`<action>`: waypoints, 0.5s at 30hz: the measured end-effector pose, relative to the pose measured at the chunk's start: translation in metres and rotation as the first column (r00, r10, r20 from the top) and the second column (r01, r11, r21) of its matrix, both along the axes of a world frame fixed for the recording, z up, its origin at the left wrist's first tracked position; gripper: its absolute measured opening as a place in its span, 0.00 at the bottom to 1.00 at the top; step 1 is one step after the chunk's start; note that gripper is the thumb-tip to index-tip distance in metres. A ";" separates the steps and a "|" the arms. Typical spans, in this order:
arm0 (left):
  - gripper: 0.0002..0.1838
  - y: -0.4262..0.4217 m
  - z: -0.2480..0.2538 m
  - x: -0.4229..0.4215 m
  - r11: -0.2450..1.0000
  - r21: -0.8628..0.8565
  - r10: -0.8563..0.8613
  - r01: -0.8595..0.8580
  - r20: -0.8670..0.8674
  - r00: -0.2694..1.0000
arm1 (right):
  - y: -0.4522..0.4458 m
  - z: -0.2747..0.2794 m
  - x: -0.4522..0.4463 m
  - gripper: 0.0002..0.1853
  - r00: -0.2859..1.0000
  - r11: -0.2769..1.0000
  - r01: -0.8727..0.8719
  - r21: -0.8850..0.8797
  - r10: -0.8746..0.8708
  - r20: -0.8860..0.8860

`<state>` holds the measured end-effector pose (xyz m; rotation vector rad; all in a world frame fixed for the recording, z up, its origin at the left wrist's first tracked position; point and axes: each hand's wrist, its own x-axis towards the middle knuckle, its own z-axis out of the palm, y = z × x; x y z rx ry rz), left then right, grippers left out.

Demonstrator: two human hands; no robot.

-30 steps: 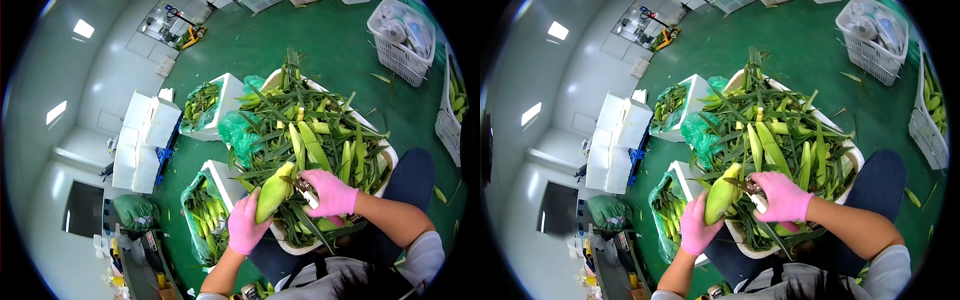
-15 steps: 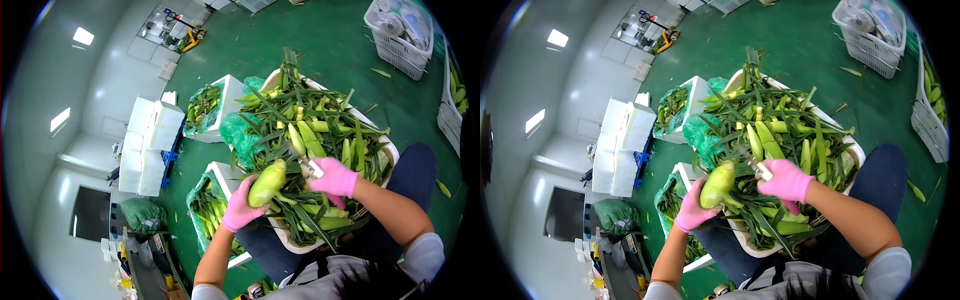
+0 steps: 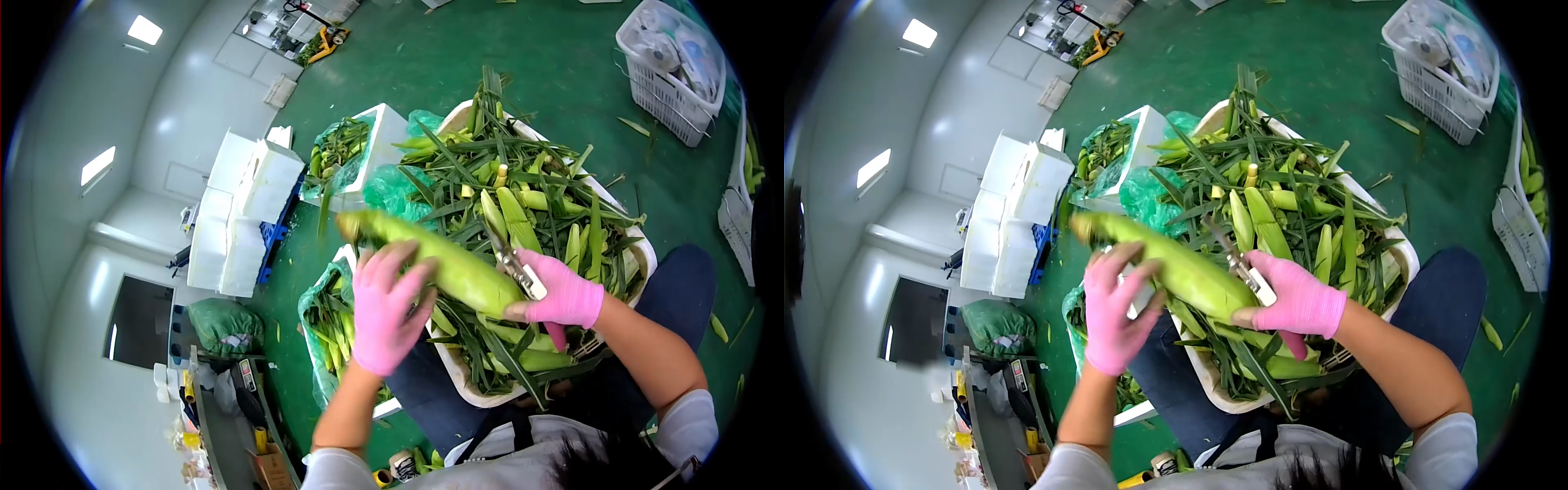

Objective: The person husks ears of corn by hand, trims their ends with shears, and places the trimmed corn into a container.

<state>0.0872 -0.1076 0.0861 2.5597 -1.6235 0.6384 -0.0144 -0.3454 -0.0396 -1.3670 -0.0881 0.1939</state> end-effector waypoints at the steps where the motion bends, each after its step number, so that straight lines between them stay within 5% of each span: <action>1: 0.29 0.013 -0.025 -0.012 0.934 -0.308 0.076 -0.182 -0.326 0.942 | 0.005 0.000 0.001 0.34 0.998 0.998 0.055 -0.012 -0.054 0.029; 2: 0.26 0.014 -0.054 -0.025 0.691 -0.576 -0.106 -0.437 -0.679 0.727 | 0.010 -0.002 0.002 0.34 0.992 0.993 0.112 -0.021 -0.111 0.059; 5: 0.31 -0.016 -0.073 -0.044 0.396 -0.397 -0.495 -0.828 -0.852 0.172 | 0.023 -0.008 -0.002 0.36 0.937 0.914 0.259 -0.312 -0.159 0.312; 8: 0.37 -0.015 -0.115 -0.037 0.353 -0.429 -0.532 -0.832 -0.823 0.199 | 0.030 -0.002 -0.009 0.38 0.989 0.896 0.108 -0.430 -0.052 0.142; 12: 0.35 -0.002 -0.132 -0.038 0.335 -0.367 -0.701 -0.868 -0.713 0.030 | 0.036 -0.002 -0.010 0.32 0.998 0.910 0.055 -0.412 -0.039 0.046; 14: 0.40 0.009 -0.144 -0.037 0.363 -0.328 -0.711 -0.872 -0.702 -0.033 | 0.030 0.029 -0.010 0.28 0.964 0.978 -0.051 -0.201 -0.005 -0.266; 15: 0.40 0.009 -0.140 -0.041 0.344 -0.320 -0.752 -0.883 -0.656 -0.055 | 0.030 0.030 -0.009 0.27 0.969 0.979 -0.034 -0.199 -0.017 -0.248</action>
